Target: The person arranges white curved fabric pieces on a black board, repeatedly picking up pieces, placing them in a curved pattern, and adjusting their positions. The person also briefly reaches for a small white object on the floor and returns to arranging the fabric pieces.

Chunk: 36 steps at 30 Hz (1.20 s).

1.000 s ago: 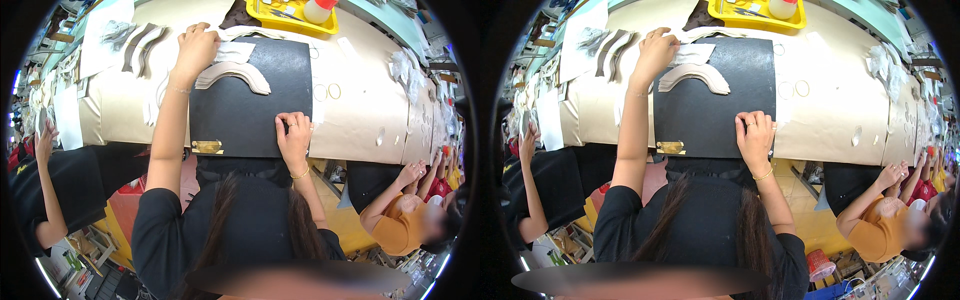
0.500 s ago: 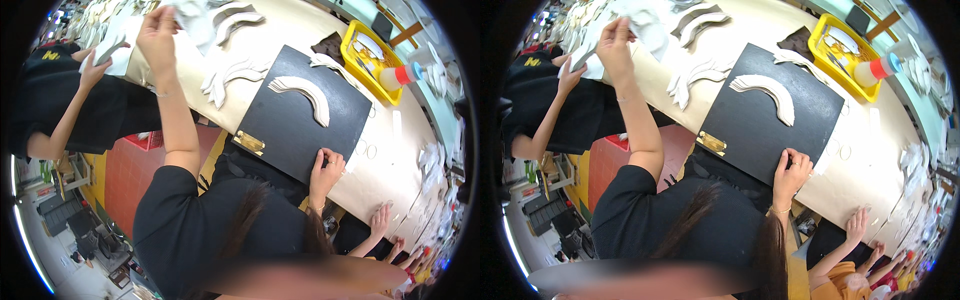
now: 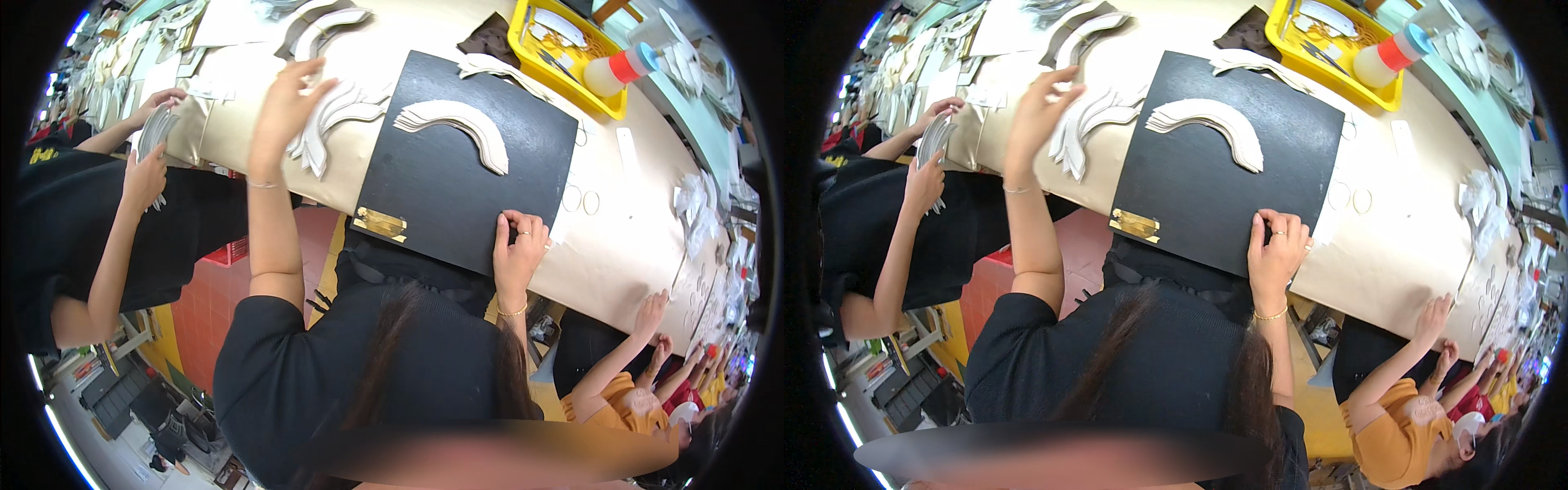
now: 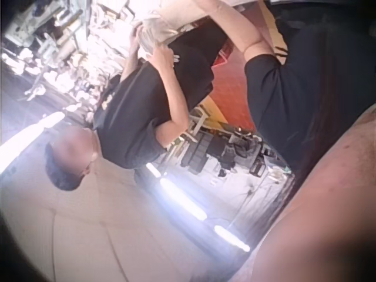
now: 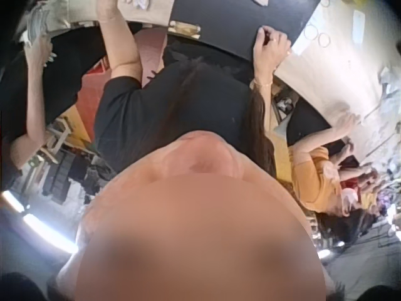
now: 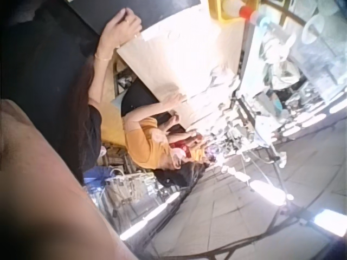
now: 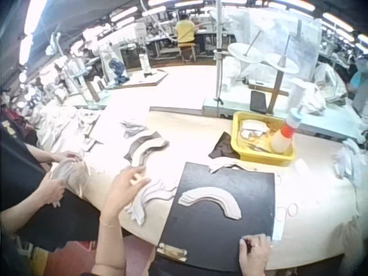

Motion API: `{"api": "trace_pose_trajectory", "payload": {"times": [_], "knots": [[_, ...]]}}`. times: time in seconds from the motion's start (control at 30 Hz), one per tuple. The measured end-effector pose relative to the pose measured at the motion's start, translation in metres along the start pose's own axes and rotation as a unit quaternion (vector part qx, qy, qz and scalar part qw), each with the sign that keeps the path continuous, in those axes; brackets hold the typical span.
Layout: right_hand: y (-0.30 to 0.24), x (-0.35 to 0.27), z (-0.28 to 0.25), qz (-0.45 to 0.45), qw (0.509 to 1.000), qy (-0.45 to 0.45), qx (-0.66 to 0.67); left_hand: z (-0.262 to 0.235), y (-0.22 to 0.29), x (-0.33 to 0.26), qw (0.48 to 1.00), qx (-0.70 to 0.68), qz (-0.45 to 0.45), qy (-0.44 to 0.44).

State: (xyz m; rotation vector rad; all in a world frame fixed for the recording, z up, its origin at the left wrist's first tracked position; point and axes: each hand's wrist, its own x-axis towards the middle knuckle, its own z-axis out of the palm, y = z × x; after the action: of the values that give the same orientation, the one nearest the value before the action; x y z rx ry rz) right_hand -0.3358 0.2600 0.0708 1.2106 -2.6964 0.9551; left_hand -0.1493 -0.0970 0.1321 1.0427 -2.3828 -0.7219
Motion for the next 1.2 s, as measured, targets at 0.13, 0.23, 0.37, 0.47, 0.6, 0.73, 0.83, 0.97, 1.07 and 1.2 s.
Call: {"api": "trace_pose_trajectory", "payload": {"times": [0.13, 0.23, 0.37, 0.47, 0.6, 0.73, 0.83, 0.97, 1.07, 1.2], "knots": [[0.001, 0.0, 0.001, 0.003, 1.0, 0.003, 0.011, 0.06, 0.068, 0.007, 0.983, 0.005, 0.127, -0.132], [0.0, 0.001, 0.0, 0.004, 1.0, 0.006, 0.011, 0.094, 0.089, 0.011, 0.97, 0.054, 0.212, -0.102], [-0.002, 0.001, -0.002, 0.006, 1.0, 0.007, 0.016, 0.13, 0.101, 0.039, 0.974, 0.032, 0.208, -0.085], [-0.002, 0.002, -0.001, 0.001, 1.0, 0.012, 0.002, 0.152, 0.105, 0.078, 0.981, 0.029, 0.185, -0.056], [-0.002, 0.002, 0.0, 0.007, 1.0, 0.016, 0.001, 0.168, 0.108, 0.114, 0.978, 0.087, 0.137, -0.129], [-0.001, 0.002, 0.001, 0.008, 1.0, 0.019, 0.004, 0.171, 0.114, 0.126, 0.968, 0.115, 0.066, -0.215], [-0.001, 0.003, 0.0, 0.01, 1.0, 0.014, 0.0, 0.171, 0.115, 0.12, 0.977, 0.1, 0.064, -0.177], [-0.001, 0.002, 0.0, 0.025, 1.0, 0.004, 0.003, 0.172, 0.115, 0.114, 0.985, 0.082, 0.11, -0.103], [-0.003, -0.002, -0.002, 0.004, 1.0, 0.025, 0.005, 0.173, 0.116, 0.111, 0.987, 0.067, 0.097, -0.11], [-0.007, 0.002, -0.009, 0.023, 0.999, -0.002, 0.038, 0.169, 0.121, 0.112, 0.983, -0.016, 0.051, -0.177]]}}
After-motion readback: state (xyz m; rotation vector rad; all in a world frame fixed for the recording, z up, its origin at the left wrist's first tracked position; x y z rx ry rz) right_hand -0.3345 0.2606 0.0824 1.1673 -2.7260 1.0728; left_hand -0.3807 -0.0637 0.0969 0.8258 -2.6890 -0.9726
